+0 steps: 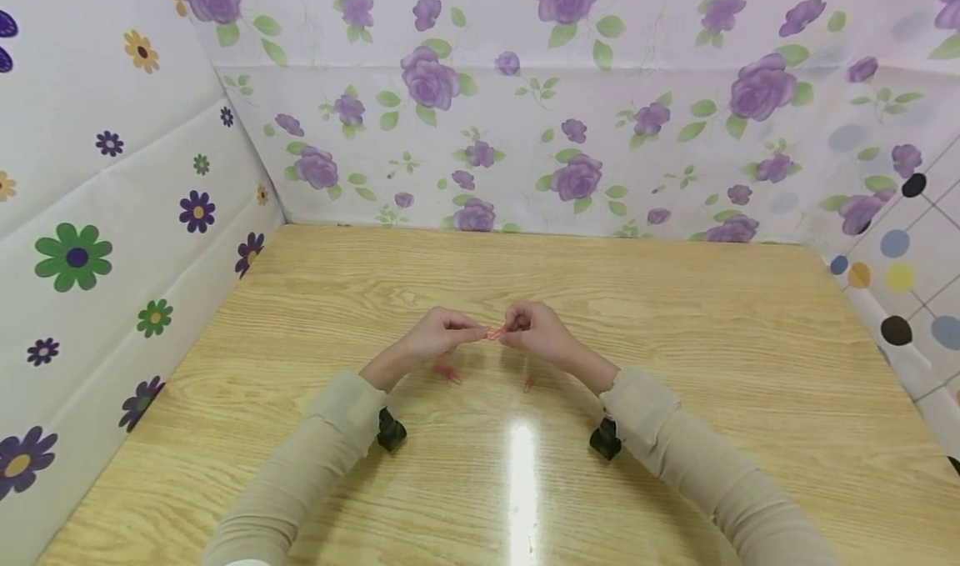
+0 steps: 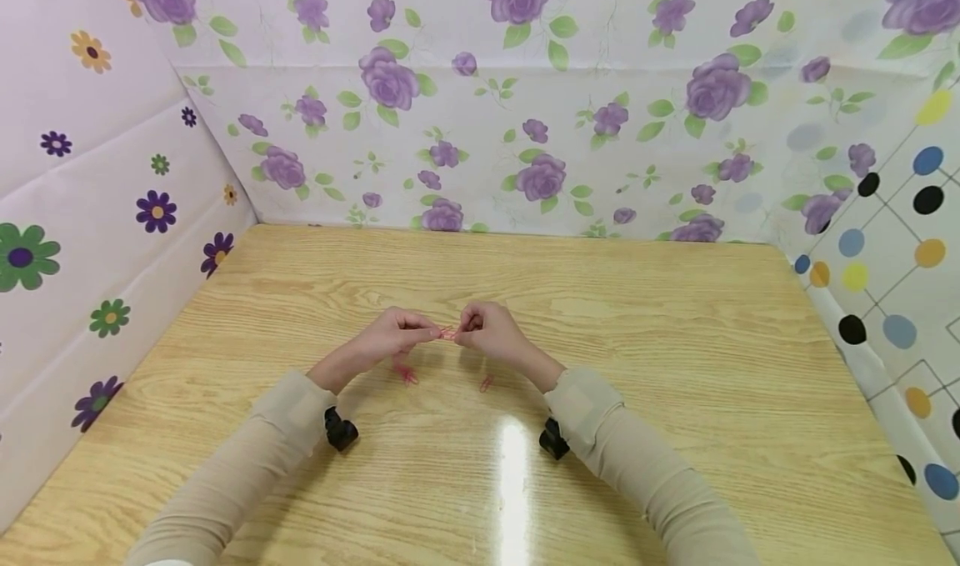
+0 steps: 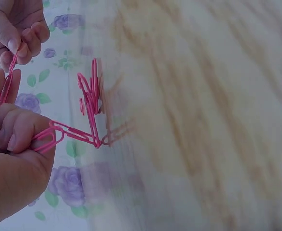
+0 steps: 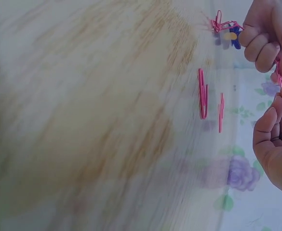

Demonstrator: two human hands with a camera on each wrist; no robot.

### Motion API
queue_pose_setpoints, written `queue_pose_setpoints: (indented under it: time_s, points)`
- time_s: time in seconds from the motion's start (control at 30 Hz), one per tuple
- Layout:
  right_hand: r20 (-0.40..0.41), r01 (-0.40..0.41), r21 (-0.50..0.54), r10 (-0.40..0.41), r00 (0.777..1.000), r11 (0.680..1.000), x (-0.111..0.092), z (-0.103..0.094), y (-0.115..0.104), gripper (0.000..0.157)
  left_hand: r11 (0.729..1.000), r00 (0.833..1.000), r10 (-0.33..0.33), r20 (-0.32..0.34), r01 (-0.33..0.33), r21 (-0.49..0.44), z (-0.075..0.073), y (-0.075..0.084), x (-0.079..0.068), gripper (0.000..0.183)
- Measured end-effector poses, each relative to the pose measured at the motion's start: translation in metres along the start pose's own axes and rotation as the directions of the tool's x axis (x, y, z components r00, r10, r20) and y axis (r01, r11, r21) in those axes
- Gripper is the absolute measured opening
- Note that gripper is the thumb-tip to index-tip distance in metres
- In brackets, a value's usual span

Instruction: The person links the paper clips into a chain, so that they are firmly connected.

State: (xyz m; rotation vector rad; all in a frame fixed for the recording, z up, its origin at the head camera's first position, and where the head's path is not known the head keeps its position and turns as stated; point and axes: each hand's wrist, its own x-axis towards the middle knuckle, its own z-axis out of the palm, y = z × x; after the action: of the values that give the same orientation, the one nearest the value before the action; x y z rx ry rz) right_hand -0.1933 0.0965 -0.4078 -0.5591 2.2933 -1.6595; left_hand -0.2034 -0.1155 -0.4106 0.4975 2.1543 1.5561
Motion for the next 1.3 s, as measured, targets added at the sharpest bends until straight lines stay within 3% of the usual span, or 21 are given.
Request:
queue_pose_setpoints:
  time_s: [0.33,0.57,0.67,0.93,1.3]
  points:
    - [-0.016,-0.017,0.044,0.017,1.0,0.999,0.005,0.002,0.001,0.015,0.998,0.995,0.061,-0.076,-0.06,0.019,0.002,0.002,0.001,0.019]
    - [-0.025,-0.027,-0.005,0.027,0.999,1.0,0.007,-0.006,0.002,0.006,0.996,0.996,0.062,-0.066,-0.066,-0.056,0.0,0.025,-0.013,0.021]
    - [-0.031,-0.06,-0.052,0.058,0.998,0.997,0.01,-0.009,0.004,0.007,0.997,0.995,0.058,-0.076,-0.062,-0.046,-0.002,0.026,-0.014,0.022]
    - [-0.027,-0.077,-0.252,0.073,0.997,0.965,0.023,-0.014,0.014,0.013,0.991,0.993,0.087,-0.081,-0.094,-0.093,-0.015,-0.006,0.0,0.024]
    - [0.013,-0.066,-0.346,0.075,0.997,0.936,0.047,-0.011,0.023,0.013,0.991,0.989,-0.038,-0.142,0.019,-0.131,-0.029,-0.011,0.001,0.03]
